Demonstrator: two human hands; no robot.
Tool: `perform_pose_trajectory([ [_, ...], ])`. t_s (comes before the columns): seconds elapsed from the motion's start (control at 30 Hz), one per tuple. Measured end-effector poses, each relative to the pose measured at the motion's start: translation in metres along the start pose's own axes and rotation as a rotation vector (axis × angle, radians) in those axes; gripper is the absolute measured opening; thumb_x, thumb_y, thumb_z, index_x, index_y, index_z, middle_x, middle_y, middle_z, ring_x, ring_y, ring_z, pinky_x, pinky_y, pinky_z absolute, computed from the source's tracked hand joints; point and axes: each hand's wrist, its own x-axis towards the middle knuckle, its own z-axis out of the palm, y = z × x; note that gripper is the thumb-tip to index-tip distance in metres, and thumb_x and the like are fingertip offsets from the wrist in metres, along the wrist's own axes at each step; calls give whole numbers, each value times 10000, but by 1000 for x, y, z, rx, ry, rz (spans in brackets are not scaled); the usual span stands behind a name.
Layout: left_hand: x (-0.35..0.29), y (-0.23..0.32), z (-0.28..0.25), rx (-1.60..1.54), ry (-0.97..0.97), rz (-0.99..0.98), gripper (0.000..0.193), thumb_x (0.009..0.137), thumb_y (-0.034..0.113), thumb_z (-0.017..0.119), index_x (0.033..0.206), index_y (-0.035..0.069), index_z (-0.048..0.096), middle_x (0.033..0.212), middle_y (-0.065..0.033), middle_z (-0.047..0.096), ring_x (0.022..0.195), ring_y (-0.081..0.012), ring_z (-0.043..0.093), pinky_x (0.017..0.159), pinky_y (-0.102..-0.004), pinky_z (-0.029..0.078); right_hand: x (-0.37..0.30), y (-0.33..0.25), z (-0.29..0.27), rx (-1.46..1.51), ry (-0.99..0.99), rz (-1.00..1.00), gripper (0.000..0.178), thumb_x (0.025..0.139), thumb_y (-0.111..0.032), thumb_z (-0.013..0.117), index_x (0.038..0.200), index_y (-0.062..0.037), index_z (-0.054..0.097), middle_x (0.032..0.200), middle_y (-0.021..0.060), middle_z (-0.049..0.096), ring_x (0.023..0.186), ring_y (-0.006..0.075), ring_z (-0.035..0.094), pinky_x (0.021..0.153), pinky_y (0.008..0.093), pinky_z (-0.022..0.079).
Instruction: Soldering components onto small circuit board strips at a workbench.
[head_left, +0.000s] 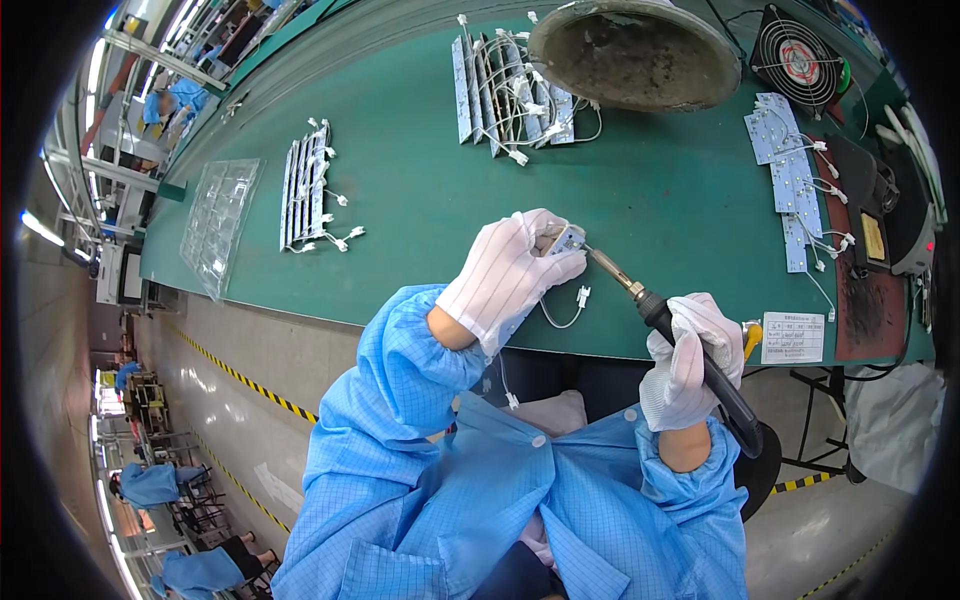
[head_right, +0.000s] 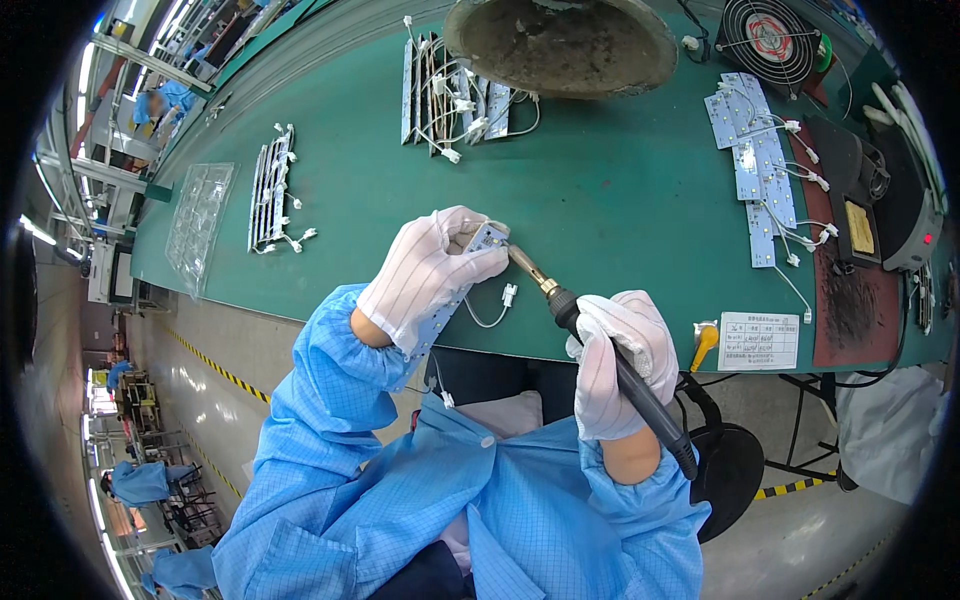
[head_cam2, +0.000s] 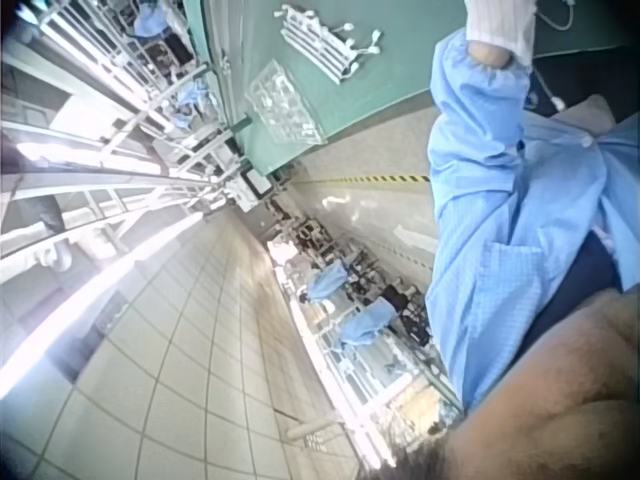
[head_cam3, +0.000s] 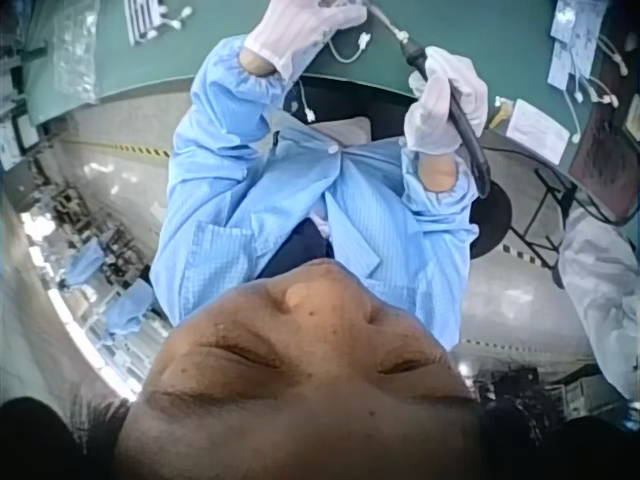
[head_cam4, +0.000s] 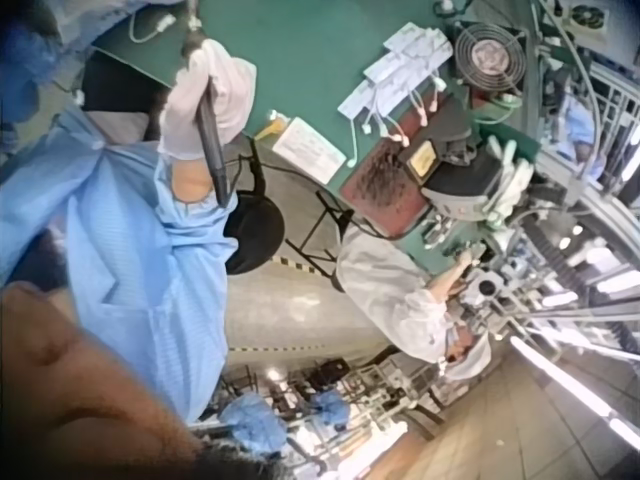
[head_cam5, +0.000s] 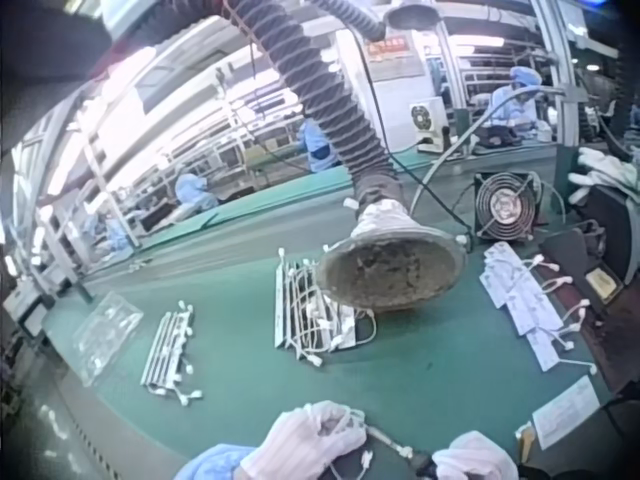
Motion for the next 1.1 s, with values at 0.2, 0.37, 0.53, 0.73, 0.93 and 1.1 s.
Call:
perform_pose_trajectory([
  [0.2, 2, -8, 3, -20, 8, 17, 391, 781, 282, 707, 1020, -21, 644, 806, -147, 671, 700, -211, 635, 662, -306, 504, -1, -2, 1, 12, -6, 29, 451, 769, 75, 632, 1156, -39, 429, 980, 165, 580, 836, 302, 614, 700, 366, 539],
  [0.37, 1, -4, 1, 0, 1, 15, 404, 771, 292, 714, 1020, -19, 646, 827, -148, 679, 710, -210, 642, 672, -306, 509, 0, -3, 2, 44, -10, 35, 439, 785, 42, 647, 1158, -48, 434, 992, 163, 578, 839, 302, 614, 716, 377, 541],
  [0.53, 4, -6, 1, 7, -8, 5, 412, 770, 303, 717, 1022, -16, 646, 829, -147, 681, 719, -204, 645, 677, -305, 509, 3, -4, 2, 52, -10, 42, 415, 784, 46, 647, 1138, -43, 450, 979, 163, 573, 833, 302, 615, 712, 380, 547],
  [0.73, 3, -9, 2, 19, -2, 75, 415, 773, 309, 718, 1019, -17, 646, 828, -148, 680, 718, -209, 647, 678, -306, 508, 3, -4, 2, 14, -5, 4, 384, 788, 46, 640, 1113, -31, 452, 976, 170, 568, 814, 305, 613, 676, 377, 550],
  [0.93, 1, -4, 2, -4, 11, 18, 387, 772, 301, 707, 986, -15, 647, 811, -178, 666, 719, -277, 644, 674, -341, 509, 5, -6, 4, -17, 18, -29, 272, 825, 68, 564, 1069, -7, 468, 953, 173, 574, 758, 274, 598, 657, 370, 532],
  [1.1, 1, -6, 1, -18, 13, 10, 410, 770, 308, 719, 1001, -22, 647, 817, -162, 673, 706, -227, 642, 662, -312, 509, 13, -10, 5, 5, 17, -69, 276, 813, 90, 527, 1063, -17, 480, 959, 160, 565, 716, 243, 579, 655, 334, 509],
])
